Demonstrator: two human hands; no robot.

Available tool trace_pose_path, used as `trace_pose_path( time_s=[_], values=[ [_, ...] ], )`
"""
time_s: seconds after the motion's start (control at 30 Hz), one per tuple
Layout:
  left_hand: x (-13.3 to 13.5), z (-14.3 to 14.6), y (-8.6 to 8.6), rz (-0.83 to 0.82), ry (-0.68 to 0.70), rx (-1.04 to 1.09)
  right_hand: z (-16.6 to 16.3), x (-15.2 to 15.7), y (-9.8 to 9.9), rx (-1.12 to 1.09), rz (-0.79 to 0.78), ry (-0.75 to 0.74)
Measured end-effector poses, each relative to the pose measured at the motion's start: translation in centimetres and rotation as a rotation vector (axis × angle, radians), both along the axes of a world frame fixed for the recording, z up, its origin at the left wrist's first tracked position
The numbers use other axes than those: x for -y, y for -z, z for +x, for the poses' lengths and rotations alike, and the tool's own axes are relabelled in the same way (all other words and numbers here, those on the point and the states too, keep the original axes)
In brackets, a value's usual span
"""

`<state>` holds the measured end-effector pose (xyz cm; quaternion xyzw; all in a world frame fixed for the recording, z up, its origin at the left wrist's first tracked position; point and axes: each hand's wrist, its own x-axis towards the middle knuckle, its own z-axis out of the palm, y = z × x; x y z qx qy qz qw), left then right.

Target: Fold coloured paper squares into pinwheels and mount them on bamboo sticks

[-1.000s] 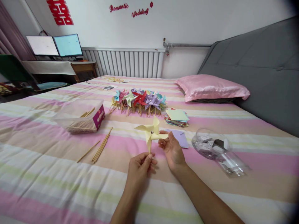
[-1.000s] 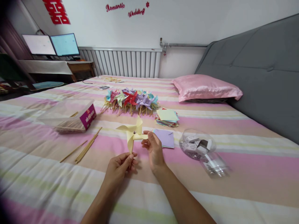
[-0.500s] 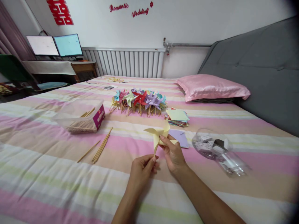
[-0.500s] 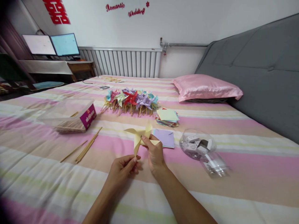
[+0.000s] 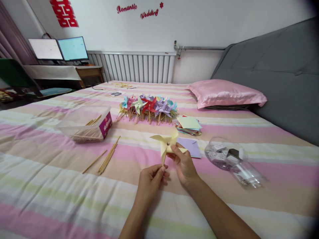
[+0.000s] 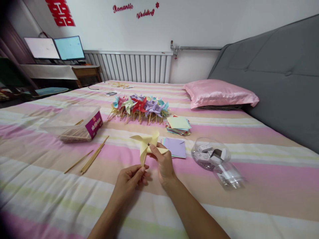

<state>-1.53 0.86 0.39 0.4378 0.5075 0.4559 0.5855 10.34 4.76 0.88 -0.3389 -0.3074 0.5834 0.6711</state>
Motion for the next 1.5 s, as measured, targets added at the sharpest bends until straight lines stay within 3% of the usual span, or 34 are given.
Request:
trace_pose_path(
  time_s=[0.13, 0.27, 1.17, 1.5],
  values=[
    [0.1, 0.1, -0.5, -0.049, -0.105, 0.112, 0.0, 0.1, 0.3, -0.005, -0.028, -0.009],
    [0.1, 0.1, -0.7, -0.059, -0.122, 0.151, -0.1, 0.0, 0.5, 0.032, -0.013, 0.030],
    [0.0, -0.1, 0.1, -0.035, 0.030, 0.052, 1.5, -1.5, 1.0, 0.077, -0.024, 0.251],
    [0.0, -0.2, 0.4, -0.018, 0.033, 0.015, 1.0, -0.7, 0.0, 0.073, 0.029, -0.001]
  ],
)
